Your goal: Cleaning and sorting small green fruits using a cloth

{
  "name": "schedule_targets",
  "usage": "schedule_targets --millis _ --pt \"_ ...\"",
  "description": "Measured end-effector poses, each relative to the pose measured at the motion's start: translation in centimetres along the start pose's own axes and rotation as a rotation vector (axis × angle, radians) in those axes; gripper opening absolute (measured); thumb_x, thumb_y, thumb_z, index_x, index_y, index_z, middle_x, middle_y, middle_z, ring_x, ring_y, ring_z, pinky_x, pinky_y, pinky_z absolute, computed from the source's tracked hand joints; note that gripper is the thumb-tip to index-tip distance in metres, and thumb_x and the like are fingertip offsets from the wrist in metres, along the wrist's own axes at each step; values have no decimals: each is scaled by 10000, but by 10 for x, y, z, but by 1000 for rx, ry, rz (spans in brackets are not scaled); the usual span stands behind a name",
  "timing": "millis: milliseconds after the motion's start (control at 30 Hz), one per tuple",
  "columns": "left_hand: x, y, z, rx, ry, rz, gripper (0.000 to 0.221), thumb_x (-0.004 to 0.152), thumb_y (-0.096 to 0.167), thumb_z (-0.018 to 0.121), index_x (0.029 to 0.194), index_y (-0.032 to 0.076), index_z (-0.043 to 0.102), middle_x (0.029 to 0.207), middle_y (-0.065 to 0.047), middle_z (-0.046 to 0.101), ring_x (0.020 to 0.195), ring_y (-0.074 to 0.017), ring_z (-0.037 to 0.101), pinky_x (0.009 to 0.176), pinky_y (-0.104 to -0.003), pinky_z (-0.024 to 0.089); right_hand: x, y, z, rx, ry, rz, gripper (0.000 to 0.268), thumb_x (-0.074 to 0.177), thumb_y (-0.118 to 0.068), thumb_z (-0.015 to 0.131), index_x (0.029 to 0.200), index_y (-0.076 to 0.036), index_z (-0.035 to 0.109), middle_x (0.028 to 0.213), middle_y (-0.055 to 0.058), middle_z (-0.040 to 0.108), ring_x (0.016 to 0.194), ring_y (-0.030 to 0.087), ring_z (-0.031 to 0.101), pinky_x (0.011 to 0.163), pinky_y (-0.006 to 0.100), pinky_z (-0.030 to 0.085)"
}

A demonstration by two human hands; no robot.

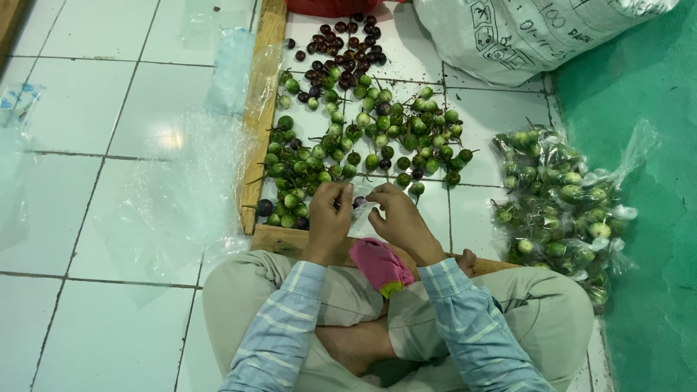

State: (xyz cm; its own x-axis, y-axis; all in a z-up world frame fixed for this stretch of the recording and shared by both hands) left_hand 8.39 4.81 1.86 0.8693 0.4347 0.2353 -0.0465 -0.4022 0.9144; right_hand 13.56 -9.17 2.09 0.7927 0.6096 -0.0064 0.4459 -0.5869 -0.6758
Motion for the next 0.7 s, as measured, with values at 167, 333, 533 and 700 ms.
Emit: schedule_targets --millis 167,333,533,700 --pt "-8 -104 37 -410 -220 -378 350 1072 195 542 1279 -58 667 908 -194 723 854 -227 677 713 -405 602 -2 -9 -10 220 60 -17 263 892 -96 616 1064 17 780 1067 249 702 951 405 706 748 442 576" --pt "-16 -72 42 -627 -282 -464 296 902 12 725 1192 -44 701 827 -114 737 728 -164 722 674 -319 649 2 18 0 441 121 81 237 925 -84 640 1109 0 763 982 167 695 907 265 707 731 356 584" --pt "-10 -29 14 -200 -126 -155 194 833 -44 680 1004 17 748 694 -61 587 641 -155 623 606 -326 555 -9 37 19 549 193 202 279 820 26 632 1077 -42 717 750 38 573 731 168 609 647 331 532" --pt "-21 14 4 150 -13 126 196 860 -39 609 1006 49 705 741 -83 530 684 -256 632 647 -370 538 -21 4 2 335 204 229 337 801 69 583 1126 -21 578 722 95 530 710 312 625 669 466 492"
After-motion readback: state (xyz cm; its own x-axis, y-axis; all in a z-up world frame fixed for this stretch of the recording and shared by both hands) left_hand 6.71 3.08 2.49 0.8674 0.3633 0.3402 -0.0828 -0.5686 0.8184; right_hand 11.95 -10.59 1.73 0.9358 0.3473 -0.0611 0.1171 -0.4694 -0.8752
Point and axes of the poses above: each hand's wrist, its own x-axis towards the middle knuckle, its own z-axis out of the palm, y = z × x, the point moved 10 cm from there along x, towards the middle knuckle
